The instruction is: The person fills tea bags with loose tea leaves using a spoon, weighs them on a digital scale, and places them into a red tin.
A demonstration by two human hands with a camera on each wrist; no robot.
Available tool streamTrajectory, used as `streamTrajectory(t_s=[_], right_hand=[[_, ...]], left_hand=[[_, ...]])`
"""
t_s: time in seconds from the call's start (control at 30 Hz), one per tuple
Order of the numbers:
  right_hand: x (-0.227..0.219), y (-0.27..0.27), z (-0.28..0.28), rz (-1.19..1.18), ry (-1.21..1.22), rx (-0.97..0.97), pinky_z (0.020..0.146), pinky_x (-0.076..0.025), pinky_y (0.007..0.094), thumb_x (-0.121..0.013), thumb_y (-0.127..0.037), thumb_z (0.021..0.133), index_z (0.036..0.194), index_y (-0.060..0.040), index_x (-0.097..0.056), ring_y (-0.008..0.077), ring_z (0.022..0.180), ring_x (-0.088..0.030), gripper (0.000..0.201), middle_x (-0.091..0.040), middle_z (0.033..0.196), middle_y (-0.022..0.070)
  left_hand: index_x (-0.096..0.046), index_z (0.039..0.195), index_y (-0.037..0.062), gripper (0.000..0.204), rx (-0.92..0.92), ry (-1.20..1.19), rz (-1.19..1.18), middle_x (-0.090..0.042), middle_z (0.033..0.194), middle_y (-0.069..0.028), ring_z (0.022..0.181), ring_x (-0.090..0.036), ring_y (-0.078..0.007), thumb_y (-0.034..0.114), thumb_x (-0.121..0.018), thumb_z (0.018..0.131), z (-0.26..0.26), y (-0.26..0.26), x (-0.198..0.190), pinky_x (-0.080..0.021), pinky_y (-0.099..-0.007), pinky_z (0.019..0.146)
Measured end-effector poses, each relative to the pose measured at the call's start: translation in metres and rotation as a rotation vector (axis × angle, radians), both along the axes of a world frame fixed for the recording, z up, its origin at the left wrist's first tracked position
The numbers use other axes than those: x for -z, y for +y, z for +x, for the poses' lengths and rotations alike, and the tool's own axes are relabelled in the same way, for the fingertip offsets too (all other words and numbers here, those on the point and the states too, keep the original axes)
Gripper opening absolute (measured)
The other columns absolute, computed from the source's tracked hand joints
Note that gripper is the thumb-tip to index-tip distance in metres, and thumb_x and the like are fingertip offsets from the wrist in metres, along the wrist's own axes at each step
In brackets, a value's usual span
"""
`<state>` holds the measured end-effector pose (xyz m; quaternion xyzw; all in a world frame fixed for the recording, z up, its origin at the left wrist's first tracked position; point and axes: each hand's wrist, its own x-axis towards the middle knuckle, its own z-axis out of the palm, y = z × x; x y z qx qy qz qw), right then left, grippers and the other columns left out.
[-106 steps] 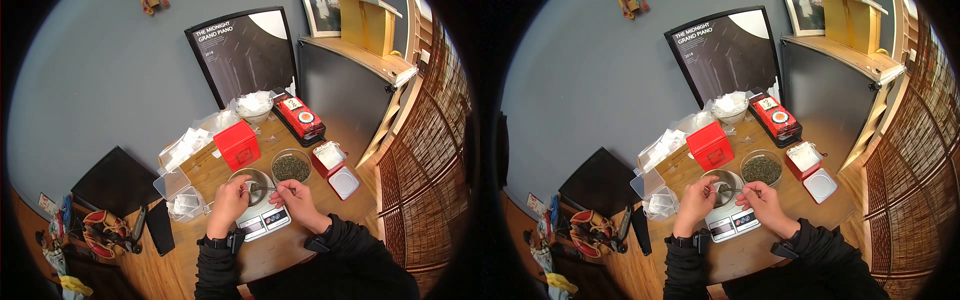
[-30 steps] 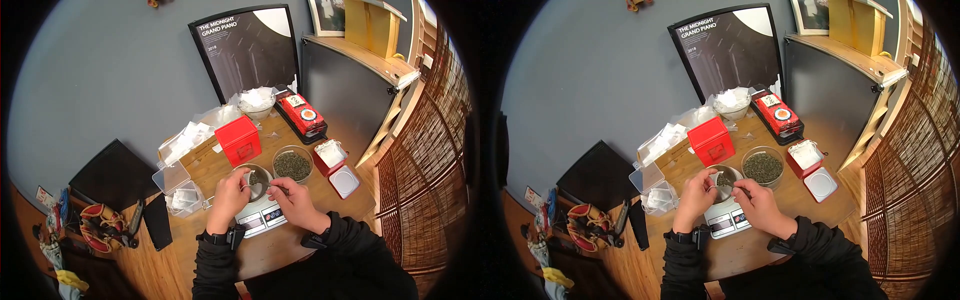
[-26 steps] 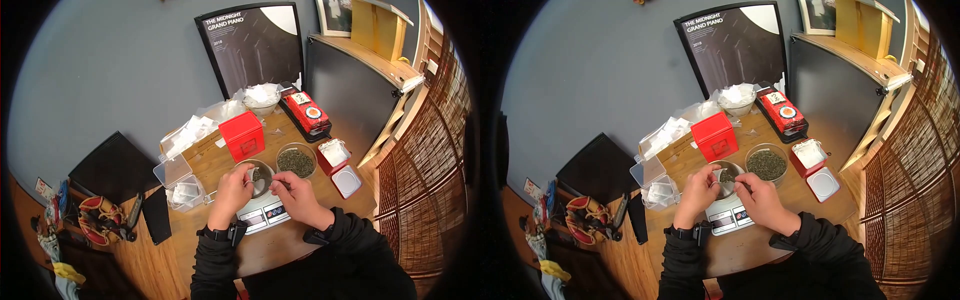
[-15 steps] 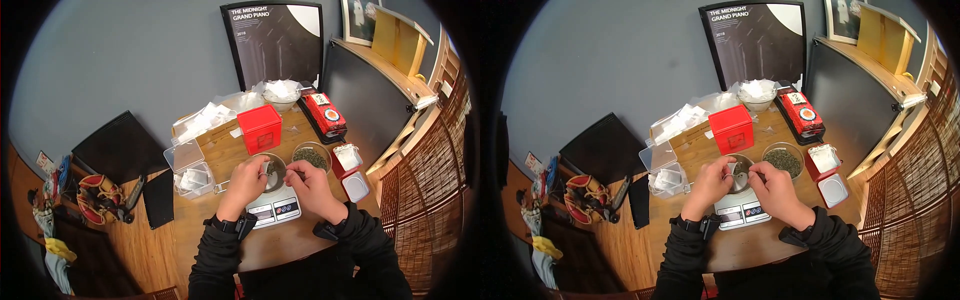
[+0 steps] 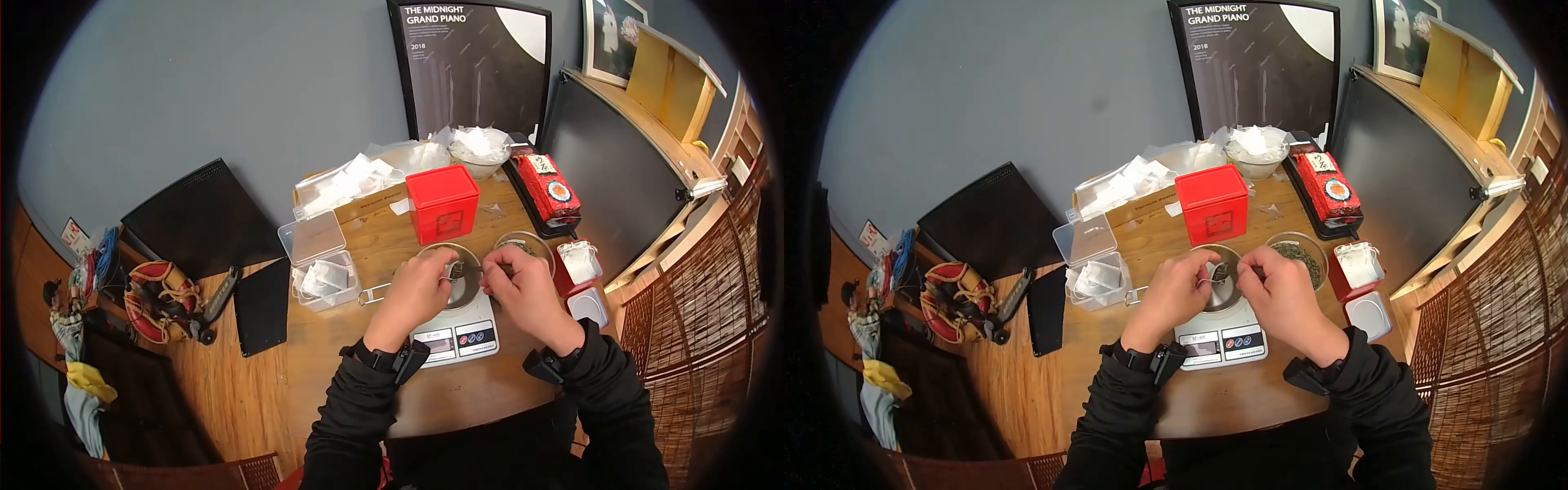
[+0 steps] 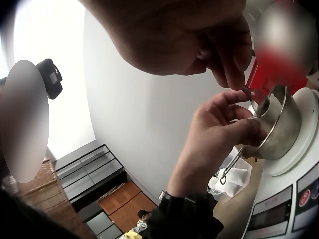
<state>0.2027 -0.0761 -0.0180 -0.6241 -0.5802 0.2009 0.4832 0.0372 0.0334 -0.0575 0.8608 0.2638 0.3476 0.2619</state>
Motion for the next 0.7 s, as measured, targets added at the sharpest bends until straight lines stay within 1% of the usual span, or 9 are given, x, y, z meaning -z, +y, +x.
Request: streamTrajectory(t_s=[0.1, 0.17, 0.3, 0.4, 0.47, 0.5, 0.57, 0.7], right_hand=[[-0.005, 0.002, 0.001, -0.015, 0.027, 0.006, 0.061, -0.054, 0.0333, -0.063, -0.009, 0.091, 0.093, 0.0037, -0.065, 0.0251, 0.066, -0.072, 0.013, -0.071, 0.073, 0.0161], [-0.008, 0.002, 0.002, -0.064, -0.02, -0.02, 0.063, -0.055, 0.0248, -0.058, -0.008, 0.098, 0.096, 0.0067, -0.062, 0.0105, 0.07, -0.068, 0.015, -0.069, 0.078, 0.007], [-0.008, 0.004, 0.003, -0.051, -0.044, -0.03, 0.062, -0.054, 0.0245, -0.059, -0.008, 0.098, 0.096, 0.0064, -0.062, 0.0102, 0.069, -0.068, 0.015, -0.069, 0.078, 0.007], [-0.01, 0.006, 0.003, -0.096, -0.086, -0.033, 0.061, -0.054, 0.0243, -0.059, -0.009, 0.098, 0.096, 0.0062, -0.062, 0.01, 0.067, -0.067, 0.015, -0.068, 0.076, 0.0069], [-0.006, 0.009, 0.003, -0.025, -0.019, -0.003, 0.06, -0.054, 0.0327, -0.062, -0.01, 0.091, 0.093, 0.0034, -0.065, 0.0225, 0.062, -0.071, 0.014, -0.07, 0.069, 0.0143], [-0.007, 0.009, 0.003, -0.024, -0.02, -0.004, 0.06, -0.054, 0.0327, -0.062, -0.01, 0.091, 0.093, 0.0034, -0.065, 0.0225, 0.062, -0.071, 0.014, -0.07, 0.069, 0.0143], [-0.009, 0.01, 0.004, -0.089, 0.02, -0.041, 0.06, -0.054, 0.0308, -0.061, -0.011, 0.094, 0.093, 0.0039, -0.065, 0.0194, 0.062, -0.071, 0.015, -0.07, 0.069, 0.0128], [-0.005, 0.009, 0.003, -0.129, 0.095, -0.056, 0.06, -0.055, 0.029, -0.059, -0.011, 0.096, 0.094, 0.0055, -0.064, 0.0162, 0.065, -0.071, 0.017, -0.071, 0.072, 0.0117]], left_hand=[[-0.065, 0.111, 0.0049, 0.037, -0.009, 0.01, -0.004, -0.066, 0.076, -0.0146, 0.069, -0.065, -0.0346, -0.001, -0.064, 0.075, -0.001, -0.002, -0.005, -0.051, -0.0412, 0.063], [-0.064, 0.108, 0.0028, 0.032, -0.006, 0.055, -0.066, -0.067, 0.092, -0.0208, 0.083, -0.066, -0.0406, -0.002, -0.059, 0.077, -0.002, -0.005, -0.012, -0.052, -0.048, 0.072], [-0.064, 0.108, 0.0026, 0.032, -0.006, 0.05, -0.068, -0.067, 0.092, -0.0213, 0.084, -0.066, -0.0411, -0.002, -0.059, 0.077, -0.002, -0.004, -0.009, -0.052, -0.0487, 0.073], [-0.064, 0.108, 0.0024, 0.031, -0.005, 0.051, -0.065, -0.068, 0.094, -0.0219, 0.086, -0.066, -0.0416, -0.001, -0.058, 0.078, -0.002, -0.003, -0.009, -0.052, -0.0489, 0.073], [-0.064, 0.108, 0.0022, 0.031, -0.008, 0.081, -0.104, -0.068, 0.095, -0.0224, 0.087, -0.066, -0.0422, -0.001, -0.058, 0.078, -0.002, -0.003, -0.011, -0.053, -0.0492, 0.075], [-0.064, 0.108, 0.0022, 0.031, -0.009, 0.08, -0.103, -0.068, 0.095, -0.0224, 0.087, -0.066, -0.0422, -0.001, -0.058, 0.078, -0.002, -0.003, -0.01, -0.053, -0.0492, 0.075], [-0.064, 0.108, 0.0021, 0.031, -0.011, 0.051, -0.05, -0.068, 0.096, -0.0226, 0.088, -0.065, -0.0427, -0.001, -0.058, 0.078, -0.001, -0.002, -0.006, -0.053, -0.0496, 0.076], [-0.064, 0.108, 0.0017, 0.03, -0.012, 0.047, -0.048, -0.068, 0.096, -0.0226, 0.089, -0.065, -0.043, -0.001, -0.059, 0.078, -0.002, -0.002, -0.007, -0.053, -0.0499, 0.077]])
